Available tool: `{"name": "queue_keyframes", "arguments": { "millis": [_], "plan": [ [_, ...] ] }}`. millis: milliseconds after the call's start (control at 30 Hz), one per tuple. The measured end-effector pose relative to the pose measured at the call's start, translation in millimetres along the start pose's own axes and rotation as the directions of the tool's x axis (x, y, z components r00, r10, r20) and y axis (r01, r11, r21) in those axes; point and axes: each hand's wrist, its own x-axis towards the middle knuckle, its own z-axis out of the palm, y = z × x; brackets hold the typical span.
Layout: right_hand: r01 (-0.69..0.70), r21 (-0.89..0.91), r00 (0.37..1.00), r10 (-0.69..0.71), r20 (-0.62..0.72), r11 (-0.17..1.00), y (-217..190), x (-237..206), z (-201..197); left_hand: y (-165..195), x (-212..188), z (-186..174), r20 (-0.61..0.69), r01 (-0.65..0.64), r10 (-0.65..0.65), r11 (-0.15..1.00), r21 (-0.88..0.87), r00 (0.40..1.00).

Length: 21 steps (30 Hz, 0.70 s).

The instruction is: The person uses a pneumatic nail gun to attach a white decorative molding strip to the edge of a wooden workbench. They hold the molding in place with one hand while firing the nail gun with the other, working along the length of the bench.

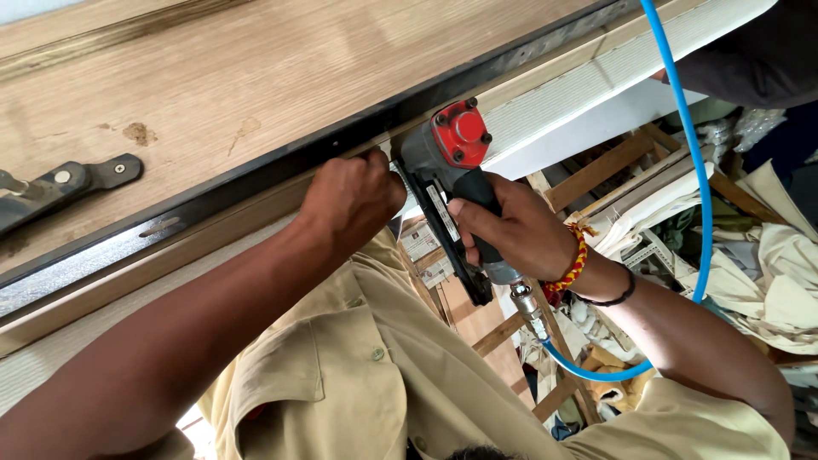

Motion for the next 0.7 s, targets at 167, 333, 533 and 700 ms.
{"name": "queue_keyframes", "arguments": {
  "millis": [167,333,533,700],
  "plan": [
    [0.032,-0.015,0.999,-0.032,-0.01,0.999,10,2,4,-1,-2,2,0.033,0.001,-0.001,1.0,0.001,0.999],
    [0.124,0.105,0.99,-0.115,-0.081,0.987,41,-15,0,-3,-8,7,-0.162,-0.014,0.015,1.0,0.006,0.987],
    [0.294,0.366,0.947,-0.216,-0.239,0.883,97,-59,-9,13,-15,2,-0.134,0.154,-0.146,0.987,0.047,0.98],
    [0.377,0.36,0.924,-0.32,-0.209,0.853,143,-63,-12,24,-22,-7,0.048,0.333,-0.338,0.939,0.082,0.94]
  ]
}}
